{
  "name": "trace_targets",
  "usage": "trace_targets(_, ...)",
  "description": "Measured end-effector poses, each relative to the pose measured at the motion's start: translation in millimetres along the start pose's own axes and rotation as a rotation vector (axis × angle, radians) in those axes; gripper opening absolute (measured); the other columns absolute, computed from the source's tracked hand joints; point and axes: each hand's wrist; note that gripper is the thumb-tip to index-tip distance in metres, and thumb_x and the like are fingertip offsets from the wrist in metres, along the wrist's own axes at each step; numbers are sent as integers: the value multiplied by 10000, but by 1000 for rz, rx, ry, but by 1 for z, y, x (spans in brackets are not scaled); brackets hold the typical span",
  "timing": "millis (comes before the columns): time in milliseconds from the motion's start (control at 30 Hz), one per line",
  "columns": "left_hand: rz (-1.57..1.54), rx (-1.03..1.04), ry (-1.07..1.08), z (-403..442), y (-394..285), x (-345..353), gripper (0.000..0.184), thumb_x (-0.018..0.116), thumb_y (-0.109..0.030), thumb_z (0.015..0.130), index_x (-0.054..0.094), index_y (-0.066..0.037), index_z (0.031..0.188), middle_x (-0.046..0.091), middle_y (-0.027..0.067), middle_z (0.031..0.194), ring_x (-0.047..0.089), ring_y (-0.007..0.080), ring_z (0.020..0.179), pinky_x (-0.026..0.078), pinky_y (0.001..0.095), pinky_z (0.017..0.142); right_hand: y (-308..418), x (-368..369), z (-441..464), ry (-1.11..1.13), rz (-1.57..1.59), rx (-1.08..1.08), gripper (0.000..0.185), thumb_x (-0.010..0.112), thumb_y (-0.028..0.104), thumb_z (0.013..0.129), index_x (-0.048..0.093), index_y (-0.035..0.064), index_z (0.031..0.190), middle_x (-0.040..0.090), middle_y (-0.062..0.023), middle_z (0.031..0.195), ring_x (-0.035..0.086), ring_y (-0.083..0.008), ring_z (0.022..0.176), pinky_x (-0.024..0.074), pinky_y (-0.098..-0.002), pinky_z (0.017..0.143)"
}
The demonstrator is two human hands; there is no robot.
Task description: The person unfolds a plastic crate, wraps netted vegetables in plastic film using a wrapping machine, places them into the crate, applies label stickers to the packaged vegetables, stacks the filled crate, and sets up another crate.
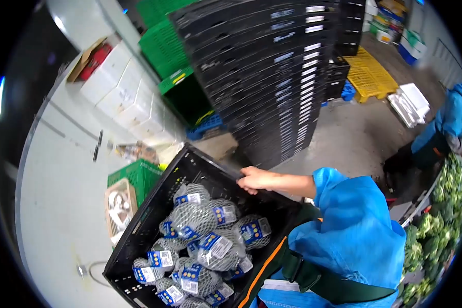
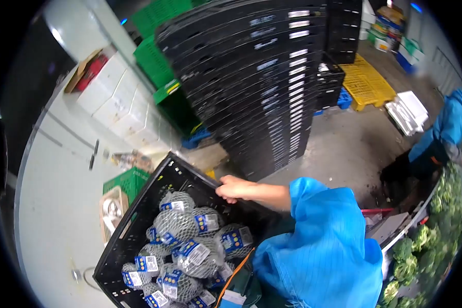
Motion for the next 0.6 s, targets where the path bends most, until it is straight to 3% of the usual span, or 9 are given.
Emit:
trace_targets(33, -21, 22, 70, -1, -14, 21, 273, 642, -247, 775, 601, 12, 851, 576, 41, 672, 527, 153, 580, 451, 299, 538, -9, -29, -7, -61, 38, -9, 211, 549, 161, 759, 492, -16, 859, 490, -45, 619, 468, -128, 455, 396, -262, 393)
trace_targets(200, 37, -55, 397, 0, -45, 151, 261, 522, -220, 852, 546, 4, 982, 565, 51, 709, 505, 126, 564, 410, 228, 492, -56, -184, -58, -429, 166, 24, 187, 582, 175, 743, 537, -1, 784, 484, -31, 564, 443, -111, 406, 372, -266, 346)
trace_targets(333, -196, 30, 706, -67, -89, 283, 231, 578, -191, 824, 571, 8, 940, 560, 67, 711, 499, 113, 588, 410, 236, 507, -82, -312, -140, -789, 140, 58, 186, 602, 164, 706, 544, -13, 702, 502, -52, 541, 453, -121, 393, 355, -271, 345)
trace_targets(400, -161, 122, 841, -54, -75, 359, 157, 608, -161, 785, 519, -32, 783, 541, 53, 636, 519, 171, 514, 422, 291, 457, -94, -369, -196, -940, 123, 74, 182, 601, 165, 700, 533, -3, 676, 485, -49, 521, 445, -127, 386, 340, -272, 346)
trace_targets(467, -119, 72, 1001, -94, -92, 424, 135, 608, -121, 793, 487, -62, 786, 450, -9, 589, 425, 76, 474, 352, 212, 423, -106, -406, -265, -1080, 135, 81, 193, 601, 175, 696, 520, 5, 655, 476, -46, 518, 441, -131, 383, 330, -278, 347)
trace_targets(600, -158, 217, 1247, -181, -125, 525, 159, 606, -110, 793, 482, -42, 865, 458, -4, 587, 428, 78, 469, 357, 226, 425, -142, -436, -386, -1348, 234, 108, 173, 564, 166, 701, 488, 31, 625, 444, -40, 490, 410, -144, 353, 320, -289, 340)
Point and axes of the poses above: each hand's wrist, its own z-axis towards the middle knuckle, its own x-axis out of the palm, y = z × x
